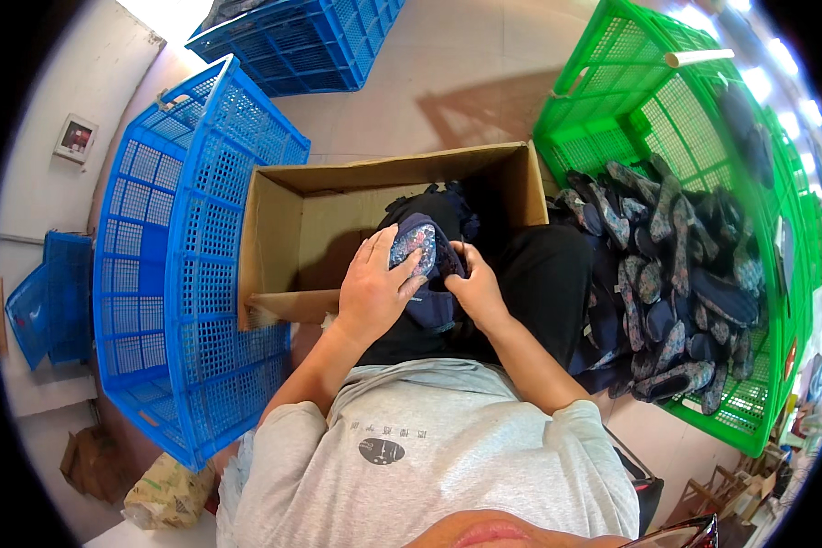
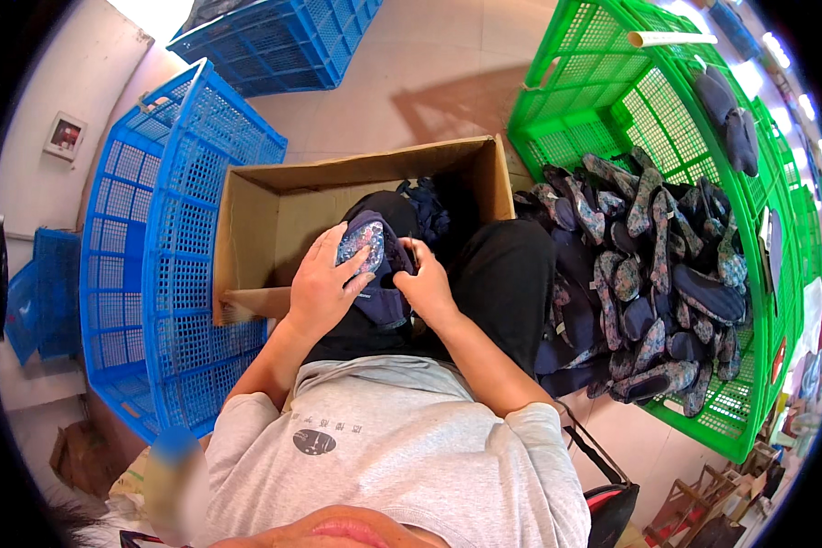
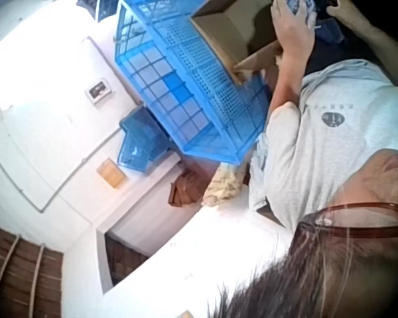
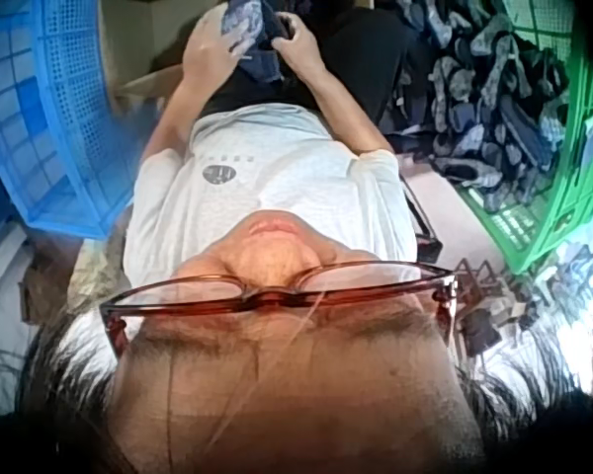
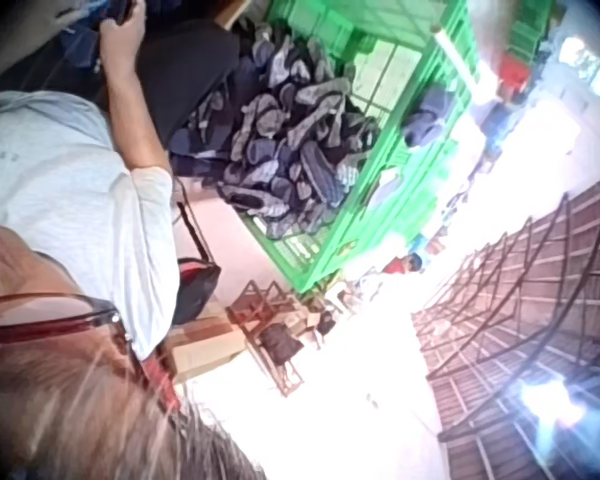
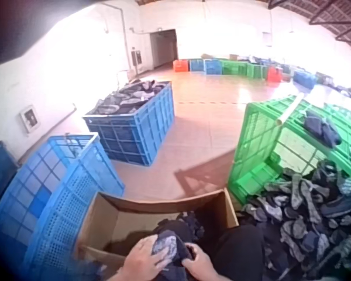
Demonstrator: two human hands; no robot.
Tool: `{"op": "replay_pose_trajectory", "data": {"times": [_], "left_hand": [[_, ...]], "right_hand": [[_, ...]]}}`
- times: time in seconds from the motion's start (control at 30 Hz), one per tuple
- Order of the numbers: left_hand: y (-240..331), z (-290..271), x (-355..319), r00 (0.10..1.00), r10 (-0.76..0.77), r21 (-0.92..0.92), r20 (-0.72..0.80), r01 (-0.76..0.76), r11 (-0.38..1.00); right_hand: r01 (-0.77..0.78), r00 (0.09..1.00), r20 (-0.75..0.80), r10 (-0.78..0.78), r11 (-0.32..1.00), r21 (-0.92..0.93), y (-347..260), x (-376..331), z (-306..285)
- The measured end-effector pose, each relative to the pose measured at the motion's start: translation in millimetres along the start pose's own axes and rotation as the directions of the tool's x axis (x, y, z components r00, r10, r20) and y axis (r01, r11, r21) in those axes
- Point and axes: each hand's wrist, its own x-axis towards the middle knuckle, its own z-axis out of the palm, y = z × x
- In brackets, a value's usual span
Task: The person sits on the floor and uses scissors to trim loose threads and fabric edges from floral-patterned slippers. They pick up slippers from a green crate, trim them, and place the finished items into a cardboard box.
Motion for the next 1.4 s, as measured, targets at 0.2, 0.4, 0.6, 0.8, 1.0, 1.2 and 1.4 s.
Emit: {"op": "replay_pose_trajectory", "data": {"times": [0.2, 0.4, 0.6, 0.8, 1.0, 1.2, 1.4], "left_hand": [[-9, 14, -2, 0.998, -0.036, 0.031, -0.047, 0.038, 0.999], [-23, 30, 11, 0.993, -0.089, 0.049, -0.083, 0.094, 0.994], [-60, 45, 41, 0.984, -0.13, 0.233, -0.122, 0.156, 0.96], [-82, 57, 69, 0.986, -0.147, 0.4, -0.076, 0.165, 0.902], [-87, 77, 85, 0.931, -0.283, 0.543, 0.229, 0.119, 0.831], [-88, 69, 97, 0.774, -0.415, 0.548, 0.478, 0.107, 0.83], [-96, 57, 103, 0.659, -0.424, 0.443, 0.621, 0.151, 0.884]], "right_hand": [[-0.011, 1.0, 0.017, 0.014, 0.991, -0.133, 0, -5, 2], [0.142, 0.99, 0.015, -0.142, 0.959, -0.245, -12, -13, 9], [0.178, 0.984, 0.033, -0.176, 0.956, -0.233, -13, -13, 16], [0.122, 0.992, 0.013, -0.122, 0.973, -0.194, -25, -2, 26], [0.113, 0.993, 0.002, -0.115, 0.974, -0.194, -16, 4, 29], [0.127, 0.991, -0.025, -0.133, 0.975, -0.183, -9, 4, 37], [0.009, 1.0, -0.002, -0.01, 0.995, -0.096, 3, 5, 33]]}}
